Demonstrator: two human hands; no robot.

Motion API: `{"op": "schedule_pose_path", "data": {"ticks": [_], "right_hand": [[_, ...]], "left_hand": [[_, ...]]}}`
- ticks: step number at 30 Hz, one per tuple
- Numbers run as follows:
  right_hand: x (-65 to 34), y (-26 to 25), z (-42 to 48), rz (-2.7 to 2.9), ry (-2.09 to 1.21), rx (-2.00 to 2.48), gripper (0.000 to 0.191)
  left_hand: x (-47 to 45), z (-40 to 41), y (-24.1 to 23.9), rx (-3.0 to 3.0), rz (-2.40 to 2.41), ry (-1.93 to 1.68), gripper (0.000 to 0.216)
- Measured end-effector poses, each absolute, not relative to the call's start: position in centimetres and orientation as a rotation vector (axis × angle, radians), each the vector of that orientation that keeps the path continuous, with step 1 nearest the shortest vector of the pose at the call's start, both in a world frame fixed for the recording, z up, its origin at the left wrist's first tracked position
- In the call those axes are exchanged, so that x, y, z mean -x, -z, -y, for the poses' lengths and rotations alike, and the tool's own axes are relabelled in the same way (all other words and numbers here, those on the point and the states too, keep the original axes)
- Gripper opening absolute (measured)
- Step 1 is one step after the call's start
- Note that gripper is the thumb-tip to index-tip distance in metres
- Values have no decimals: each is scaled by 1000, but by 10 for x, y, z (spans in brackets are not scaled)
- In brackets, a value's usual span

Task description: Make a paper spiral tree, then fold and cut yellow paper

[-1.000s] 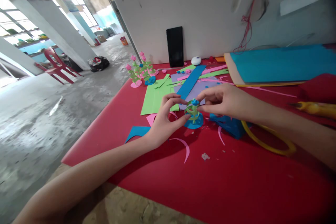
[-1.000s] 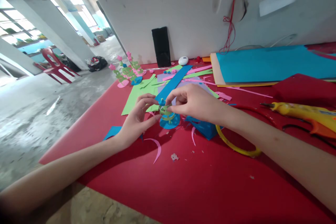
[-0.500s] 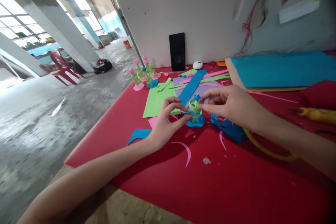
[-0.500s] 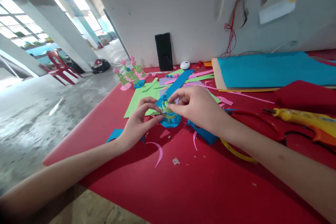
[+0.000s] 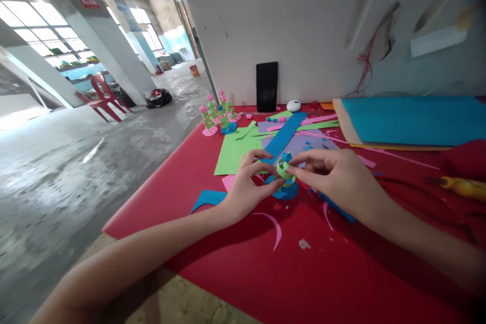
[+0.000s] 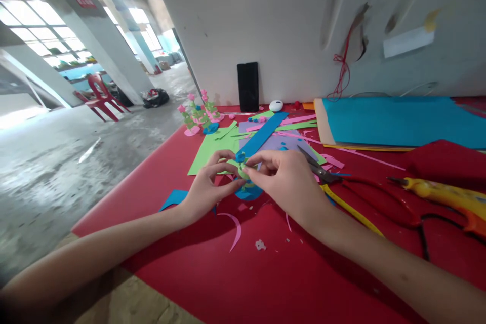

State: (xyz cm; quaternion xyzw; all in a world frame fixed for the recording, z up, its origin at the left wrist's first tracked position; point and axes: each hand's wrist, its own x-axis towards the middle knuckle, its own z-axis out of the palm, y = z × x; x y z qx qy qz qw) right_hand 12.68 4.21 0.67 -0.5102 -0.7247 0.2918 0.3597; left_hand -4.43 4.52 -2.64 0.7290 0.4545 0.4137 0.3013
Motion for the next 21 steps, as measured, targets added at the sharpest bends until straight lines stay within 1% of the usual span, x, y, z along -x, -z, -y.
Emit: {"op": "schedule_pose_path", "data": {"ticks": [4,7,12,17,21], "right_hand": [[-131,-13,-45,1828,-731,1315,27],[-136,-20,-48,1770,-682,1326,30],[-142,-22,-56,1745,-708,1396,31],[-148,-15,-64,1775,-748,1429,32],[-152,-13,-67,1774,-741,1388,32]], "left_hand": [[46,-48,25,-1926,-1201,-1119,5],[54,-54,18,-1920,-1231,-1205,5],[103,-81,5,-1948,-1433,-1355,9],[163,-129,21,-1754,-1762,-1521,19],[184,-155,38,-1714,-1860,-1544,18]]}}
